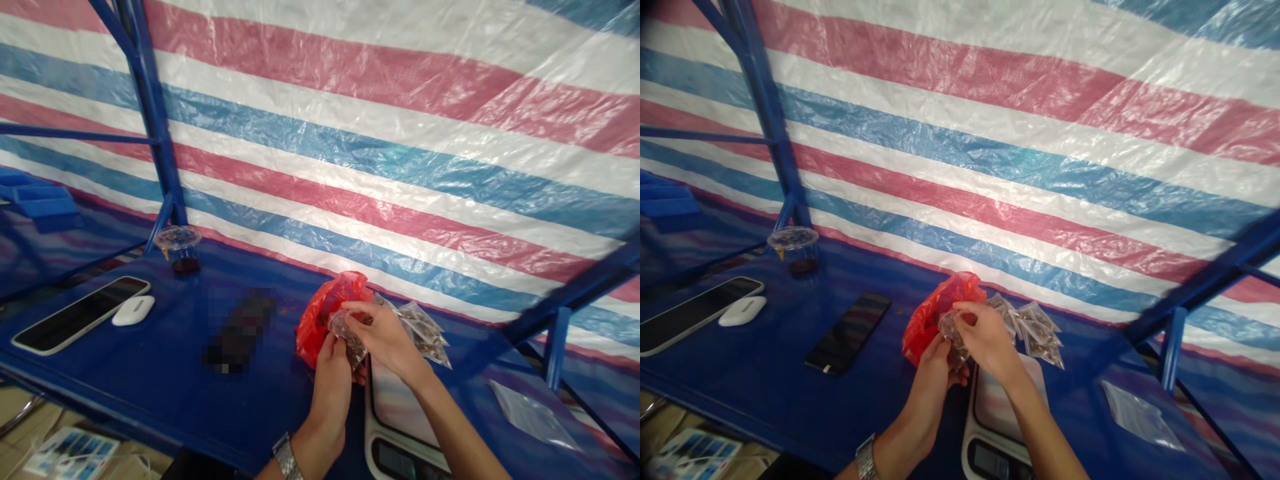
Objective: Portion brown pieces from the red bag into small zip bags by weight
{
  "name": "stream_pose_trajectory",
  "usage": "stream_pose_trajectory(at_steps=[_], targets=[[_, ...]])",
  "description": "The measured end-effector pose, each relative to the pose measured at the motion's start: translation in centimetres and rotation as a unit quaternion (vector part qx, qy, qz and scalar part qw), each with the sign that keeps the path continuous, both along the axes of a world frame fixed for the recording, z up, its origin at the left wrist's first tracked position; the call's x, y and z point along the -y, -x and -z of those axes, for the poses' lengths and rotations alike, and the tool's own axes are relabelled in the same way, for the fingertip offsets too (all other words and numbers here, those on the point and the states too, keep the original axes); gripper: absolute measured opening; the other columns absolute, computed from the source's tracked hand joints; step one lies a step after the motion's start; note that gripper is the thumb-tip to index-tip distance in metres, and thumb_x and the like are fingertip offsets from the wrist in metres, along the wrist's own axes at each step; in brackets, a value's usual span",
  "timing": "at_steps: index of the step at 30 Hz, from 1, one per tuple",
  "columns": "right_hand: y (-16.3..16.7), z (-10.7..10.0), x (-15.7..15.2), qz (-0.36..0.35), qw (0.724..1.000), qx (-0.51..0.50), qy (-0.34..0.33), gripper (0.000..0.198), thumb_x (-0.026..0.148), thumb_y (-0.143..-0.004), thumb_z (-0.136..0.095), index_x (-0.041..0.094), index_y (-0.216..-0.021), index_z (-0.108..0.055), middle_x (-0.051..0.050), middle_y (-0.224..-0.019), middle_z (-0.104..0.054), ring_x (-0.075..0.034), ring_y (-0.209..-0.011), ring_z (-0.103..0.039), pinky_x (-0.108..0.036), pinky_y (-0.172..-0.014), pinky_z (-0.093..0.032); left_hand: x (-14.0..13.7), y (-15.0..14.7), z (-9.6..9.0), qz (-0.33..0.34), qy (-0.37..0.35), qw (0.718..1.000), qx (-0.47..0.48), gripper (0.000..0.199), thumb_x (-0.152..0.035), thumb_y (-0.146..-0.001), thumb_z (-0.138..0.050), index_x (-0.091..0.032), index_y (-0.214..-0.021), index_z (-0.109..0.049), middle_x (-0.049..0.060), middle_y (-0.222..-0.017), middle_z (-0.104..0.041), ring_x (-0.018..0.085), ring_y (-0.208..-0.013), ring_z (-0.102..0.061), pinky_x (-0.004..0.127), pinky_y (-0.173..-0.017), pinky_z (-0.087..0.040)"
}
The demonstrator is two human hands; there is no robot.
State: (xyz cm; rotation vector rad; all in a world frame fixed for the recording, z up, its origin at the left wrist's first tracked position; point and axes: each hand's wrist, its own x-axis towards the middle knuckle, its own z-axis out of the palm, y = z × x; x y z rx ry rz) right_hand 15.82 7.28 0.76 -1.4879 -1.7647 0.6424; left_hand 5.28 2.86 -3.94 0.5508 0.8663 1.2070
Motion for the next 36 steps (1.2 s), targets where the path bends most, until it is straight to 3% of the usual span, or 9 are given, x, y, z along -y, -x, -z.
stream_pose_trajectory(at_steps=[5, 9, 14, 19, 21, 25, 28, 31, 36], targets=[[-0.8, 0.3, 1.0, 0.015, 0.997, -0.071, -0.002, 0.031, 0.034, -0.087, -0.065, 0.019, -0.111, -0.078, -0.008, -0.099, -0.083, -0.027, -0.089, -0.079, -0.04, -0.085, -0.063, 0.0, 0.2, 0.1, -0.004, -0.032, 0.994, -0.103, 0.047, -0.049, -0.091, -0.063, -0.018, -0.126, -0.063, -0.001, -0.065, -0.062, 0.016, -0.052, -0.058, 0.026, -0.049, -0.043], [-1.3, 0.8, 2.5, 0.002, 0.989, -0.145, -0.026, 0.028, 0.042, -0.092, -0.068, 0.021, -0.11, -0.075, -0.009, -0.111, -0.081, -0.026, -0.102, -0.078, -0.04, -0.097, -0.061, 0.4, 0.5, 0.3, -0.035, -0.128, 0.972, -0.193, 0.045, -0.043, -0.095, -0.059, -0.022, -0.136, -0.062, 0.008, -0.093, -0.075, 0.023, -0.081, -0.073, 0.031, -0.068, -0.057], [-1.5, 0.8, 4.6, 0.028, 0.978, -0.194, -0.075, 0.031, 0.047, -0.095, -0.068, 0.022, -0.112, -0.072, -0.01, -0.117, -0.078, -0.025, -0.109, -0.075, -0.039, -0.102, -0.059, 1.3, 1.1, 0.2, -0.048, -0.247, 0.899, -0.359, 0.048, -0.036, -0.103, -0.047, -0.022, -0.148, -0.055, 0.015, -0.13, -0.07, 0.028, -0.121, -0.069, 0.043, -0.098, -0.057], [-3.1, -0.1, 7.2, 0.05, 0.96, -0.26, -0.088, 0.039, 0.051, -0.092, -0.073, 0.023, -0.119, -0.07, -0.007, -0.108, -0.079, -0.024, -0.106, -0.074, -0.036, -0.099, -0.059, 2.4, 1.5, -0.4, 0.008, -0.36, 0.813, -0.457, 0.051, -0.036, -0.106, -0.042, -0.028, -0.156, -0.046, 0.011, -0.152, -0.059, 0.026, -0.141, -0.058, 0.042, -0.11, -0.052], [-4.3, -0.4, 8.1, 0.064, 0.959, -0.264, -0.084, 0.039, 0.054, -0.088, -0.076, 0.022, -0.111, -0.073, -0.006, -0.099, -0.078, -0.024, -0.096, -0.074, -0.034, -0.089, -0.06, 2.7, 1.5, -0.6, 0.051, -0.375, 0.797, -0.47, 0.053, -0.041, -0.106, -0.045, -0.025, -0.156, -0.046, 0.011, -0.147, -0.064, 0.025, -0.134, -0.064, 0.038, -0.106, -0.055], [-7.4, 0.5, 9.0, 0.1, 0.965, -0.235, -0.058, 0.038, 0.056, -0.087, -0.075, 0.02, -0.099, -0.074, -0.005, -0.092, -0.075, -0.021, -0.084, -0.069, -0.032, -0.077, -0.056, 2.8, 1.7, -1.0, 0.088, -0.356, 0.782, -0.504, 0.057, -0.052, -0.103, -0.05, -0.025, -0.153, -0.05, 0.006, -0.116, -0.078, 0.021, -0.089, -0.077, 0.034, -0.084, -0.061], [-9.5, 2.4, 8.8, 0.136, 0.98, -0.139, -0.029, 0.037, 0.054, -0.088, -0.07, 0.019, -0.098, -0.076, -0.006, -0.09, -0.076, -0.022, -0.076, -0.067, -0.035, -0.074, -0.053, 2.5, 2.0, -1.3, 0.032, -0.356, 0.761, -0.542, 0.046, -0.05, -0.105, -0.043, -0.026, -0.139, -0.063, 0.005, -0.115, -0.079, 0.023, -0.095, -0.078, 0.035, -0.088, -0.06], [-11.1, 4.0, 8.5, 0.177, 0.981, -0.04, -0.072, 0.036, 0.048, -0.089, -0.066, 0.021, -0.108, -0.079, -0.009, -0.097, -0.077, -0.026, -0.087, -0.068, -0.04, -0.084, -0.052, 2.2, 2.3, -1.3, -0.003, -0.361, 0.735, -0.574, 0.043, -0.046, -0.106, -0.039, -0.026, -0.129, -0.068, 0.005, -0.116, -0.081, 0.024, -0.1, -0.079, 0.035, -0.088, -0.06], [-13.4, 4.1, 9.0, 0.265, 0.954, -0.028, -0.133, 0.043, 0.054, -0.094, -0.056, 0.02, -0.109, -0.079, -0.013, -0.108, -0.078, -0.03, -0.1, -0.07, -0.044, -0.092, -0.051, 2.6, 2.9, -0.8, -0.022, -0.395, 0.675, -0.622, 0.029, -0.036, -0.104, -0.045, -0.031, -0.114, -0.072, -0.002, -0.108, -0.082, 0.02, -0.091, -0.08, 0.027, -0.071, -0.057]])
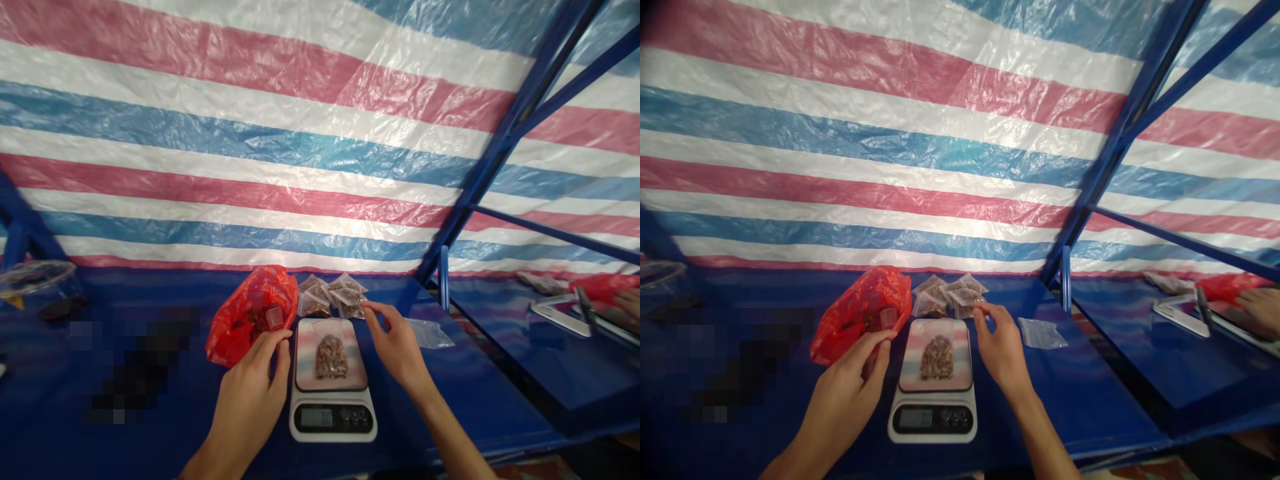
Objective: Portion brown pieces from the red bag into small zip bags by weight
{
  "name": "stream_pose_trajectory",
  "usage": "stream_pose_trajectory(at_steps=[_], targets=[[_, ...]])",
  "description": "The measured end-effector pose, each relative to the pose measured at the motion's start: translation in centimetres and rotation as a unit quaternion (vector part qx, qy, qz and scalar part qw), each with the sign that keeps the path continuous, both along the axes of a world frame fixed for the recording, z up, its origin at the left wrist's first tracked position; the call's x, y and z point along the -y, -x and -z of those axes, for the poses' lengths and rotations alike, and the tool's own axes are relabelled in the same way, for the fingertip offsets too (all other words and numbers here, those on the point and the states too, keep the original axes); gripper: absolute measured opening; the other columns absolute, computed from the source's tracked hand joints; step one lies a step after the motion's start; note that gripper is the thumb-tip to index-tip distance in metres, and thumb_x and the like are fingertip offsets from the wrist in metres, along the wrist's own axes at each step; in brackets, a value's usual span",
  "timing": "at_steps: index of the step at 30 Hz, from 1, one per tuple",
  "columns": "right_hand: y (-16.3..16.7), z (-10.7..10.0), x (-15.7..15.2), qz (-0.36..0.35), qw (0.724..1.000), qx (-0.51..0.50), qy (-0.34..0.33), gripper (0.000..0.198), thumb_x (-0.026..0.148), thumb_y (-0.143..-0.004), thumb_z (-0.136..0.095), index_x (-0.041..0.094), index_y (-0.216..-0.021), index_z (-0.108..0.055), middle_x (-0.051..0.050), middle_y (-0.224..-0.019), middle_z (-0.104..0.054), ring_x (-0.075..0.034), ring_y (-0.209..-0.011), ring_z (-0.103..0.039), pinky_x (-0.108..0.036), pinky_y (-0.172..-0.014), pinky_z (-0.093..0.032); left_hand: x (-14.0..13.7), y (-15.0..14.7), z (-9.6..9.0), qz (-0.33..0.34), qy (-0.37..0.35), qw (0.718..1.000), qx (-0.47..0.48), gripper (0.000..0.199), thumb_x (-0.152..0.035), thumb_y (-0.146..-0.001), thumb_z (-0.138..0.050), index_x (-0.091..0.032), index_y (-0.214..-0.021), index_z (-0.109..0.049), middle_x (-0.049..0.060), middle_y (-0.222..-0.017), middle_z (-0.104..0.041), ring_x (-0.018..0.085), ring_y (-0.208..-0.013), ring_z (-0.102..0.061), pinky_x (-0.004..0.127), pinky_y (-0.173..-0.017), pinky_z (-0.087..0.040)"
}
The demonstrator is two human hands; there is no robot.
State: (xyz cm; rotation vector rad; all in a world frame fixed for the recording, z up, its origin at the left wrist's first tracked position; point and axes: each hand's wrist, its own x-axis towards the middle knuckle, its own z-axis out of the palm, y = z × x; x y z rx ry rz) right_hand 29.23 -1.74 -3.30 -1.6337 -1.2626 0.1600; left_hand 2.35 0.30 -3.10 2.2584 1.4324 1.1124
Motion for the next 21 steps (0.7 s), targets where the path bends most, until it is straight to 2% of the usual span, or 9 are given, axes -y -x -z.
stream_pose_trajectory(at_steps=[4, 8, 11, 17, 21], targets=[[-1.1, 0.0, 0.5, 0.029, 0.999, -0.027, 0.011, 0.046, 0.058, -0.094, -0.056, 0.02, -0.106, -0.079, -0.014, -0.108, -0.079, -0.031, -0.101, -0.071, -0.045, -0.091, -0.051, 0.3, 0.3, 0.2, 0.022, -0.039, 0.999, -0.019, 0.025, -0.03, -0.101, -0.048, -0.033, -0.108, -0.072, -0.005, -0.101, -0.08, 0.016, -0.082, -0.079, 0.025, -0.064, -0.052], [-1.0, 0.2, 0.7, 0.016, 0.999, -0.026, 0.024, 0.044, 0.057, -0.095, -0.056, 0.021, -0.103, -0.08, -0.013, -0.108, -0.079, -0.031, -0.102, -0.071, -0.044, -0.092, -0.051, -0.2, 0.1, 0.1, -0.013, -0.032, 0.999, -0.004, 0.021, -0.026, -0.097, -0.052, -0.03, -0.102, -0.072, -0.006, -0.092, -0.079, 0.014, -0.071, -0.075, 0.025, -0.062, -0.049], [-0.2, -0.1, 1.0, 0.003, 1.0, -0.007, 0.029, 0.04, 0.053, -0.096, -0.056, 0.021, -0.102, -0.079, -0.011, -0.106, -0.079, -0.03, -0.1, -0.071, -0.042, -0.09, -0.051, -0.6, -0.1, 0.1, -0.035, -0.023, 0.999, 0.01, 0.02, -0.025, -0.096, -0.053, -0.029, -0.099, -0.073, -0.005, -0.091, -0.079, 0.015, -0.074, -0.076, 0.025, -0.066, -0.049], [2.3, -2.1, 1.8, -0.068, 0.997, 0.032, 0.031, 0.031, 0.045, -0.102, -0.054, 0.024, -0.102, -0.077, -0.007, -0.103, -0.077, -0.025, -0.099, -0.07, -0.037, -0.091, -0.051, -0.4, -0.4, -0.1, -0.034, -0.014, 0.999, 0.023, 0.02, -0.026, -0.096, -0.054, -0.028, -0.099, -0.073, -0.005, -0.089, -0.078, 0.014, -0.072, -0.074, 0.025, -0.066, -0.048], [3.3, -2.5, 1.7, -0.069, 0.994, 0.081, 0.04, 0.028, 0.039, -0.103, -0.053, 0.024, -0.103, -0.077, -0.006, -0.097, -0.074, -0.025, -0.096, -0.068, -0.037, -0.09, -0.05, -0.1, -0.5, -0.1, -0.03, -0.01, 0.999, 0.032, 0.02, -0.025, -0.095, -0.054, -0.028, -0.098, -0.074, -0.005, -0.087, -0.077, 0.012, -0.067, -0.072, 0.024, -0.065, -0.048]])
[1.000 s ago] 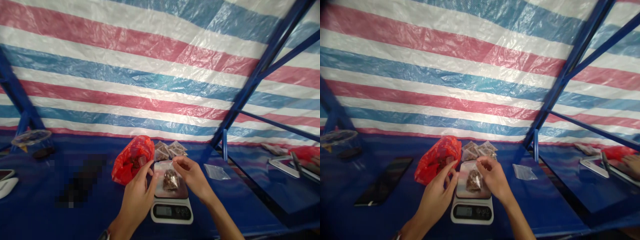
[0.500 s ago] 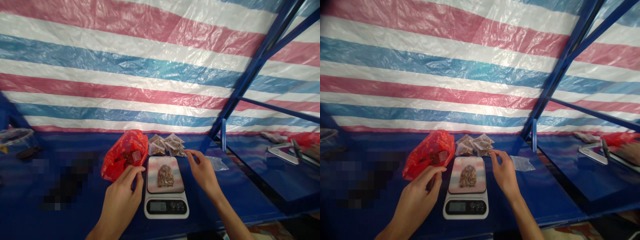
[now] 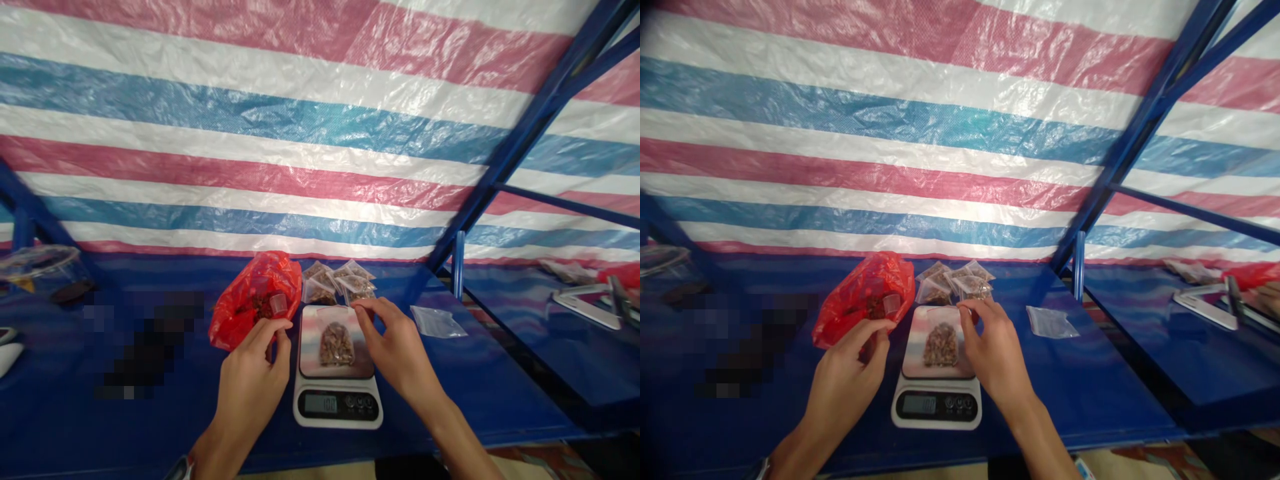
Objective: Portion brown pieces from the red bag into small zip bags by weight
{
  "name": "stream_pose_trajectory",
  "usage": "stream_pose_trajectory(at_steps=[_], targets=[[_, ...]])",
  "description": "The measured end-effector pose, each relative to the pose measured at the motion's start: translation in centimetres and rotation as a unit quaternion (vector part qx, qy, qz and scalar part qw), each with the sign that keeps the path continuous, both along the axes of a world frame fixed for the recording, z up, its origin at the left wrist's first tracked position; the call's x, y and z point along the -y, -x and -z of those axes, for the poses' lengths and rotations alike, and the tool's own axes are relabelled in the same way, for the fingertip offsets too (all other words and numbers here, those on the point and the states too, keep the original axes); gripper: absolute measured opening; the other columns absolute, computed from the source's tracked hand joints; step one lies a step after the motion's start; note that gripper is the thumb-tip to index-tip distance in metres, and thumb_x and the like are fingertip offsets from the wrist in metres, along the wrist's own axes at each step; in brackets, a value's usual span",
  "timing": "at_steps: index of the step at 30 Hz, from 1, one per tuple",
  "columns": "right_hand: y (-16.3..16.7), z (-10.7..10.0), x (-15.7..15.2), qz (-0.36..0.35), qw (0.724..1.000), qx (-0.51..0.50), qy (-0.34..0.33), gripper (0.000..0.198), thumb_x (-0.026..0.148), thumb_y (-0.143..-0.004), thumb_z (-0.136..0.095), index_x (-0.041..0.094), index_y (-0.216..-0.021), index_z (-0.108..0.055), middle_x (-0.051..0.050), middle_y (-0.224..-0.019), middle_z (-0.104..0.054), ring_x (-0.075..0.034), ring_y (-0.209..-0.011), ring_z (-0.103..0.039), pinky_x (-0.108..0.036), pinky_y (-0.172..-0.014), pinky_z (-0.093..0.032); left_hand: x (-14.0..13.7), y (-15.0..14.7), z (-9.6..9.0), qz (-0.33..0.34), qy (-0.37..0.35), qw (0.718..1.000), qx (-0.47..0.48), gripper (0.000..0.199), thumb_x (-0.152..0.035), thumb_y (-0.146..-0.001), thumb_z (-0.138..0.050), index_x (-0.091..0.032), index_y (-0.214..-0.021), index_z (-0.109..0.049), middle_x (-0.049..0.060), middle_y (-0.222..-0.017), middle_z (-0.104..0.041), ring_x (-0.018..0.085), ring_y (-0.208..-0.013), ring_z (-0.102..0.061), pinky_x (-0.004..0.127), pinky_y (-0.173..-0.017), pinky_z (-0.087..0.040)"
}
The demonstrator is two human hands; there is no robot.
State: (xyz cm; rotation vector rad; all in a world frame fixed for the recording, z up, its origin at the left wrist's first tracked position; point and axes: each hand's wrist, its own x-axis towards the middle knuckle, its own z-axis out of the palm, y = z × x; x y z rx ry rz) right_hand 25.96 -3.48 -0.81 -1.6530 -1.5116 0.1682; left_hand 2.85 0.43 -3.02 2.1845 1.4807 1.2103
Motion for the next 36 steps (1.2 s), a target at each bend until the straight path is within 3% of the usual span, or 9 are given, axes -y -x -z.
stream_pose_trajectory(at_steps=[7, 11, 15, 19, 21, 25, 30, 32, 36], targets=[[-0.3, 2.1, -1.0, 0.037, 0.995, 0.075, 0.051, 0.042, 0.042, -0.101, -0.051, 0.016, -0.127, -0.072, -0.012, -0.101, -0.073, -0.029, -0.093, -0.07, -0.042, -0.089, -0.053, 0.3, -0.2, 0.0, 0.003, -0.004, 1.0, 0.015, 0.021, -0.024, -0.096, -0.053, -0.027, -0.098, -0.074, -0.004, -0.087, -0.078, 0.012, -0.063, -0.069, 0.025, -0.064, -0.046], [-0.2, 3.0, -1.7, 0.044, 0.995, 0.067, 0.061, 0.039, 0.044, -0.101, -0.052, 0.018, -0.116, -0.076, -0.014, -0.105, -0.074, -0.029, -0.093, -0.069, -0.042, -0.09, -0.053, 0.6, -0.4, -0.1, 0.009, -0.01, 0.999, 0.033, 0.021, -0.023, -0.096, -0.052, -0.026, -0.097, -0.074, -0.003, -0.086, -0.077, 0.013, -0.066, -0.069, 0.025, -0.065, -0.047], [0.3, 3.1, -2.2, 0.036, 0.997, 0.038, 0.053, 0.027, 0.038, -0.096, -0.056, 0.021, -0.099, -0.077, -0.011, -0.096, -0.072, -0.027, -0.085, -0.067, -0.041, -0.085, -0.052, 0.4, -0.9, -0.1, 0.013, -0.019, 0.998, 0.052, 0.022, -0.023, -0.097, -0.052, -0.025, -0.096, -0.073, 0.001, -0.087, -0.075, 0.018, -0.079, -0.071, 0.029, -0.075, -0.05], [1.3, 1.9, -2.2, 0.005, 0.998, -0.059, 0.023, 0.024, 0.042, -0.091, -0.062, 0.022, -0.09, -0.076, -0.007, -0.087, -0.071, -0.025, -0.081, -0.063, -0.038, -0.079, -0.051, 0.0, -1.7, 0.1, 0.009, 0.008, 0.996, 0.094, 0.022, -0.032, -0.098, -0.054, -0.024, -0.105, -0.074, 0.007, -0.102, -0.075, 0.026, -0.101, -0.069, 0.039, -0.094, -0.051], [2.0, 0.9, -1.9, -0.038, 0.987, -0.151, 0.045, 0.031, 0.05, -0.09, -0.066, 0.021, -0.092, -0.075, -0.005, -0.083, -0.071, -0.022, -0.075, -0.061, -0.035, -0.073, -0.05, -0.2, -2.2, 0.3, 0.011, 0.04, 0.991, 0.125, 0.028, -0.04, -0.097, -0.059, -0.022, -0.111, -0.074, 0.009, -0.109, -0.074, 0.028, -0.109, -0.066, 0.044, -0.101, -0.05], [3.3, -0.6, -1.2, -0.14, 0.923, -0.342, 0.108, 0.043, 0.06, -0.084, -0.076, 0.02, -0.099, -0.075, -0.003, -0.085, -0.074, -0.02, -0.078, -0.065, -0.03, -0.071, -0.05, -0.6, -3.0, 0.6, 0.035, 0.131, 0.969, 0.208, 0.04, -0.053, -0.095, -0.06, -0.021, -0.111, -0.077, 0.01, -0.108, -0.076, 0.03, -0.109, -0.066, 0.049, -0.104, -0.049], [4.3, -0.4, -1.0, -0.149, 0.869, -0.453, 0.132, 0.049, 0.06, -0.076, -0.085, 0.019, -0.101, -0.076, -0.004, -0.092, -0.077, -0.021, -0.085, -0.07, -0.029, -0.075, -0.053, -1.0, -2.9, 0.6, 0.064, 0.16, 0.945, 0.277, 0.04, -0.056, -0.094, -0.059, -0.021, -0.1, -0.079, 0.009, -0.101, -0.077, 0.027, -0.1, -0.069, 0.041, -0.095, -0.053], [4.4, -0.2, -1.1, -0.146, 0.867, -0.458, 0.131, 0.048, 0.06, -0.077, -0.084, 0.019, -0.098, -0.076, -0.004, -0.088, -0.075, -0.021, -0.083, -0.069, -0.029, -0.072, -0.053, -1.1, -2.7, 0.6, 0.067, 0.158, 0.94, 0.294, 0.039, -0.054, -0.094, -0.06, -0.021, -0.1, -0.078, 0.008, -0.103, -0.078, 0.026, -0.1, -0.07, 0.039, -0.094, -0.053], [4.7, -0.3, -1.1, -0.131, 0.891, -0.427, 0.079, 0.038, 0.057, -0.08, -0.082, 0.022, -0.087, -0.071, 0.001, -0.081, -0.068, -0.018, -0.079, -0.064, -0.026, -0.069, -0.05, -1.1, -2.6, 0.4, 0.08, 0.148, 0.941, 0.293, 0.034, -0.051, -0.095, -0.061, -0.021, -0.097, -0.077, 0.007, -0.099, -0.079, 0.025, -0.097, -0.071, 0.038, -0.093, -0.054]])
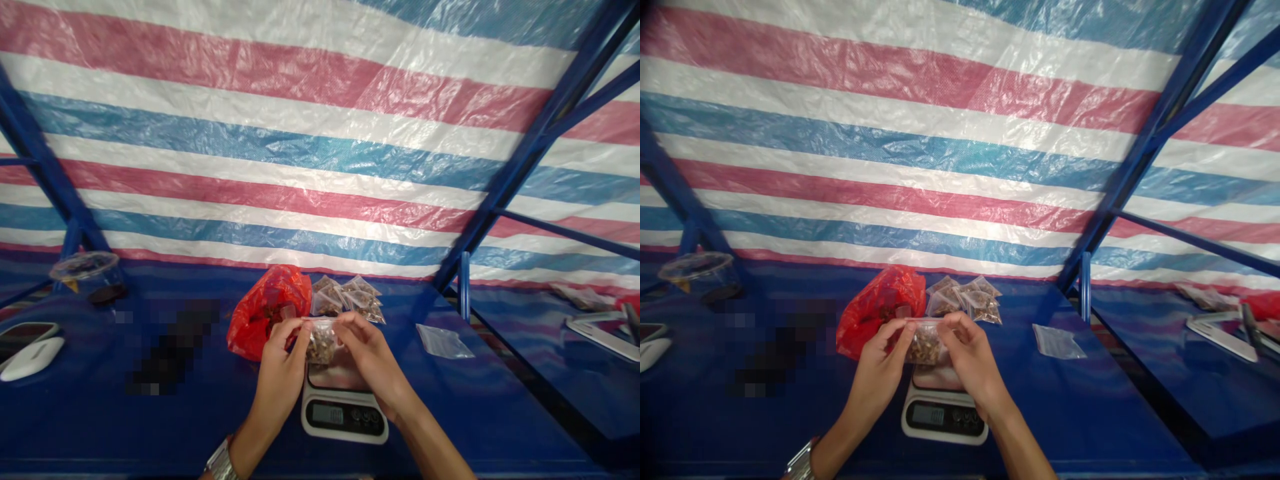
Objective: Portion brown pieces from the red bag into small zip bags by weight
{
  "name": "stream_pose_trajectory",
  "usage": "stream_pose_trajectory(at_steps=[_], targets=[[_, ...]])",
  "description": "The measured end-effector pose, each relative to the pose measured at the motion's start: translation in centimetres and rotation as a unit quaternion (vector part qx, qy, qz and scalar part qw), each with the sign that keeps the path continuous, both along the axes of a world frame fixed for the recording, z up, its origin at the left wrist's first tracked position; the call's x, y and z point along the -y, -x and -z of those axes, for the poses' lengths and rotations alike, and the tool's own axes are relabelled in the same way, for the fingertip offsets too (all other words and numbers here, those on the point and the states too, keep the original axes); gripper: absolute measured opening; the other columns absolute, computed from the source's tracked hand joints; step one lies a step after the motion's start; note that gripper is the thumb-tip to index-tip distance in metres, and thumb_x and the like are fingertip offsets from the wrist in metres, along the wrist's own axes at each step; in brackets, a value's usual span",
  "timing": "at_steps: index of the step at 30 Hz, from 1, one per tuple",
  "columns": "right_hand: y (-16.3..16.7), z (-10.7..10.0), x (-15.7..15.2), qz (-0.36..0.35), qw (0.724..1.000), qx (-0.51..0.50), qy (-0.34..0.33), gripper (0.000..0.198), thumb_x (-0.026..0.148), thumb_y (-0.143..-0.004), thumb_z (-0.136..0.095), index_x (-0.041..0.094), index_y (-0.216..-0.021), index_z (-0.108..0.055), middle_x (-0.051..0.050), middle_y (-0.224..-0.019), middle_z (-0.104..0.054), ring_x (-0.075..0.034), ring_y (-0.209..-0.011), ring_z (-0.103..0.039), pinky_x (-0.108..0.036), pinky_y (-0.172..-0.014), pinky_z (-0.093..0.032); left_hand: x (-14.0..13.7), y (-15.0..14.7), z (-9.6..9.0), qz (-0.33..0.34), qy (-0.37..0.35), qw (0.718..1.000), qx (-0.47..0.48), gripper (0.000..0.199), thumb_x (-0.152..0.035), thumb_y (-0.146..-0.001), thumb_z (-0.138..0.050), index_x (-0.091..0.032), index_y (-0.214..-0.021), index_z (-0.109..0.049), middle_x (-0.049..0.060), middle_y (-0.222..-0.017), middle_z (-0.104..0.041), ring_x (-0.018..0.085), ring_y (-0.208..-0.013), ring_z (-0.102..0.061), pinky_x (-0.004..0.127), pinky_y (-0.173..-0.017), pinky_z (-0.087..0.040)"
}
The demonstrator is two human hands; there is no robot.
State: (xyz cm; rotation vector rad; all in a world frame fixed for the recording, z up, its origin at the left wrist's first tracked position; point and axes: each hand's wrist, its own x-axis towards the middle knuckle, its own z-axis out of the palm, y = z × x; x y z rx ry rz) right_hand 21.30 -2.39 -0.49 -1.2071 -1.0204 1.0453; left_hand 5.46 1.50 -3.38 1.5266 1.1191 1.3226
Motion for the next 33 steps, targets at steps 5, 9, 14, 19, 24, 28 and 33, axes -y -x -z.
stream_pose_trajectory(at_steps=[5, 9, 14, 19, 24, 28, 33], targets=[[0.7, 0.0, 0.0, 0.013, 0.999, 0.032, -0.022, 0.039, 0.06, -0.084, -0.077, 0.023, -0.093, -0.068, 0.0, -0.086, -0.07, -0.019, -0.079, -0.063, -0.027, -0.072, -0.051, 0.2, -0.1, 0.0, 0.021, 0.016, 0.999, 0.018, 0.034, -0.05, -0.095, -0.06, -0.021, -0.098, -0.076, 0.007, -0.1, -0.08, 0.025, -0.095, -0.073, 0.036, -0.089, -0.056], [1.4, 0.6, -0.2, -0.005, 0.998, 0.056, -0.021, 0.044, 0.064, -0.084, -0.075, 0.021, -0.096, -0.07, -0.002, -0.082, -0.07, -0.019, -0.074, -0.062, -0.029, -0.069, -0.051, 0.3, -0.2, 0.3, 0.024, 0.026, 0.999, 0.024, 0.035, -0.051, -0.095, -0.061, -0.021, -0.103, -0.075, 0.008, -0.108, -0.08, 0.026, -0.1, -0.073, 0.037, -0.088, -0.057], [1.8, 1.0, -0.5, 0.045, 0.994, 0.095, -0.037, 0.041, 0.063, -0.087, -0.072, 0.022, -0.093, -0.069, 0.0, -0.076, -0.066, -0.017, -0.068, -0.057, -0.027, -0.064, -0.048, 0.3, 0.0, 0.1, 0.025, 0.016, 0.999, 0.011, 0.034, -0.051, -0.095, -0.061, -0.021, -0.103, -0.076, 0.009, -0.108, -0.079, 0.026, -0.101, -0.073, 0.039, -0.093, -0.056], [1.9, 0.9, -0.2, 0.026, 0.987, 0.153, -0.046, 0.042, 0.063, -0.091, -0.067, 0.022, -0.099, -0.072, -0.002, -0.084, -0.071, -0.019, -0.075, -0.061, -0.029, -0.072, -0.051, 0.6, 0.2, -0.5, 0.043, 0.003, 0.999, 0.013, 0.032, -0.05, -0.094, -0.063, -0.022, -0.1, -0.077, 0.008, -0.105, -0.079, 0.025, -0.101, -0.072, 0.038, -0.094, -0.055], [2.3, -0.5, 0.6, 0.014, 0.984, 0.157, -0.08, 0.04, 0.061, -0.093, -0.065, 0.022, -0.094, -0.073, -0.003, -0.087, -0.073, -0.02, -0.079, -0.064, -0.03, -0.075, -0.053, 1.2, 0.5, -1.8, 0.046, -0.032, 0.998, -0.006, 0.028, -0.048, -0.096, -0.062, -0.023, -0.095, -0.077, 0.006, -0.099, -0.077, 0.024, -0.095, -0.071, 0.036, -0.089, -0.054], [1.7, -1.4, 1.2, -0.016, 0.983, 0.156, -0.097, 0.038, 0.057, -0.094, -0.066, 0.021, -0.095, -0.076, -0.002, -0.088, -0.075, -0.019, -0.081, -0.065, -0.029, -0.077, -0.052, 1.4, 1.0, -2.7, 0.052, -0.092, 0.994, -0.037, 0.026, -0.045, -0.096, -0.065, -0.023, -0.085, -0.076, 0.006, -0.094, -0.074, 0.024, -0.094, -0.069, 0.036, -0.089, -0.055], [-3.0, -1.2, 0.4, 0.079, 0.973, 0.207, -0.07, 0.047, 0.063, -0.09, -0.067, 0.018, -0.102, -0.078, -0.005, -0.085, -0.077, -0.021, -0.072, -0.063, -0.032, -0.07, -0.051, 1.2, 1.2, -2.2, 0.044, -0.118, 0.99, -0.063, 0.032, -0.043, -0.101, -0.056, -0.027, -0.12, -0.076, 0.008, -0.124, -0.075, 0.025, -0.122, -0.065, 0.045, -0.111, -0.049]])
